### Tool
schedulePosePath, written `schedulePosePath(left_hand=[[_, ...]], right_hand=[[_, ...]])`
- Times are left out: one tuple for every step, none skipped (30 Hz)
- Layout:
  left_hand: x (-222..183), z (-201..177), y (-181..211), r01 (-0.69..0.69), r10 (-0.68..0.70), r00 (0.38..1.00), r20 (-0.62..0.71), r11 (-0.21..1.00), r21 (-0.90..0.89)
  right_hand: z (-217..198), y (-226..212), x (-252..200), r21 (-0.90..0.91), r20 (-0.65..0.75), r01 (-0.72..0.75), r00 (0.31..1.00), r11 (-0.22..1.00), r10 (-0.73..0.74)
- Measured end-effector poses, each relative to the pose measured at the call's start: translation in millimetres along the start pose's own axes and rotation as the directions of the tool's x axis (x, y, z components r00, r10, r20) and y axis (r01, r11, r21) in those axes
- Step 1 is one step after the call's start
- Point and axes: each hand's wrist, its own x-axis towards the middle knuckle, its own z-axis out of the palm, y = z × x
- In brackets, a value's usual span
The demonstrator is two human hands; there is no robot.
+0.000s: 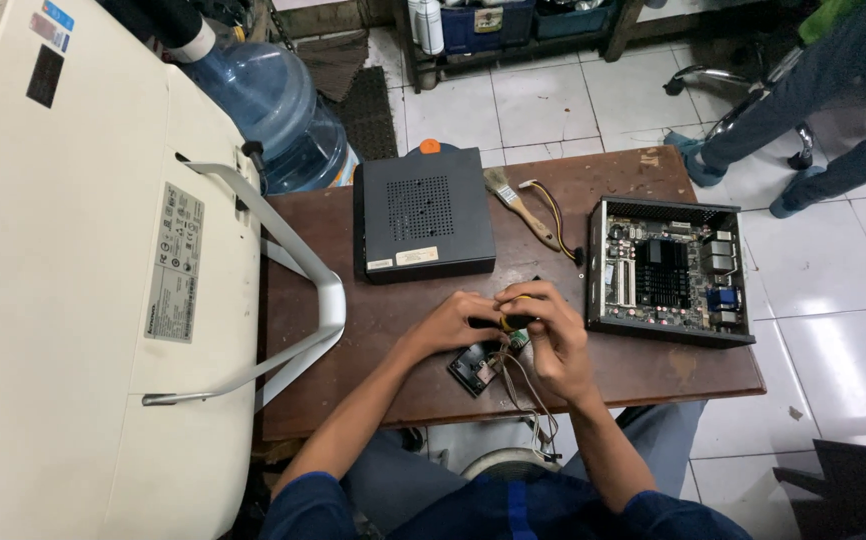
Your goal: Disassembling a small form factor computer by unscrewing and removing internal components like a circuit board.
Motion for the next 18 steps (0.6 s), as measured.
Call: schedulePosePath(left_hand=[[-1,0,1,0.002,-0.002,1.0,-0.002,1.0,0.001],[0,0,2,0.001,-0.001,1.0,0.006,1.0,0.003],[1,-1,2,-0.001,0.001,1.0,0.014,1.0,0.006],[-1,1,-3,0.0,0.0,1.0,0.013,1.0,0.008],[-2,2,-8,0.005,-0.005,1.0,0.008,1.0,0.0],[-3,4,-13,0.012,-0.012,1.0,0.0,1.0,-0.007],[-4,4,-13,0.013,-0.013,1.0,-0.004,1.0,-0.005],[-3,4,-13,0.006,-0.006,1.0,-0.002,1.0,-0.008],[-3,4,-13,0.0,0.0,1.0,0.0,1.0,-0.012],[-3,5,-15,0.0,0.0,1.0,-0.001,1.0,-0.011],[-3,5,-16,-0.003,0.003,1.0,0.001,1.0,-0.01],[-3,4,-18,-0.006,0.006,1.0,0.003,1.0,-0.007],[-3,4,-22,-0.007,0.007,1.0,0.001,1.0,-0.005],[-5,6,-25,-0.014,0.014,1.0,-0.005,1.0,-0.013],[-6,8,-29,-0.021,0.021,1.0,-0.012,1.0,-0.021],[-7,8,-28,-0.022,0.022,1.0,-0.013,1.0,-0.022],[-7,9,-26,-0.031,0.03,0.999,-0.014,0.999,-0.027],[-8,9,-25,-0.039,0.038,0.999,-0.013,0.999,-0.033]], right_hand=[[0,1,-2,0.002,0.002,-0.001,1.0,1.0,0.001],[0,2,-2,0.009,-0.017,0.008,1.0,1.0,-0.008],[0,3,-2,0.016,-0.035,0.018,0.999,1.0,-0.017],[-1,4,-2,0.018,-0.034,0.018,0.999,1.0,-0.018],[-1,4,-1,0.021,-0.052,0.025,0.998,0.999,-0.024],[-1,5,0,0.026,-0.066,0.031,0.997,0.999,-0.029],[-1,9,-1,0.029,-0.062,0.032,0.998,0.999,-0.03],[-2,12,-1,0.016,-0.092,0.043,0.995,0.999,-0.042],[-2,16,-2,0.002,-0.121,0.054,0.991,0.999,-0.053],[-3,17,-3,0.003,-0.12,0.055,0.991,0.998,-0.054],[-5,18,-4,-0.006,-0.135,0.058,0.989,0.998,-0.058],[-6,19,-4,-0.014,-0.149,0.062,0.987,0.998,-0.063],[-6,20,-4,-0.013,-0.148,0.064,0.987,0.998,-0.066],[-8,19,-6,-0.006,-0.127,0.056,0.99,0.998,-0.057],[-9,19,-7,0.0,-0.105,0.048,0.993,0.999,-0.048],[-8,17,-7,-0.001,-0.105,0.048,0.993,0.999,-0.048],[-8,16,-7,-0.007,-0.072,0.028,0.997,1.0,-0.028],[-7,14,-8,-0.015,-0.04,0.008,0.999,1.0,-0.008]])
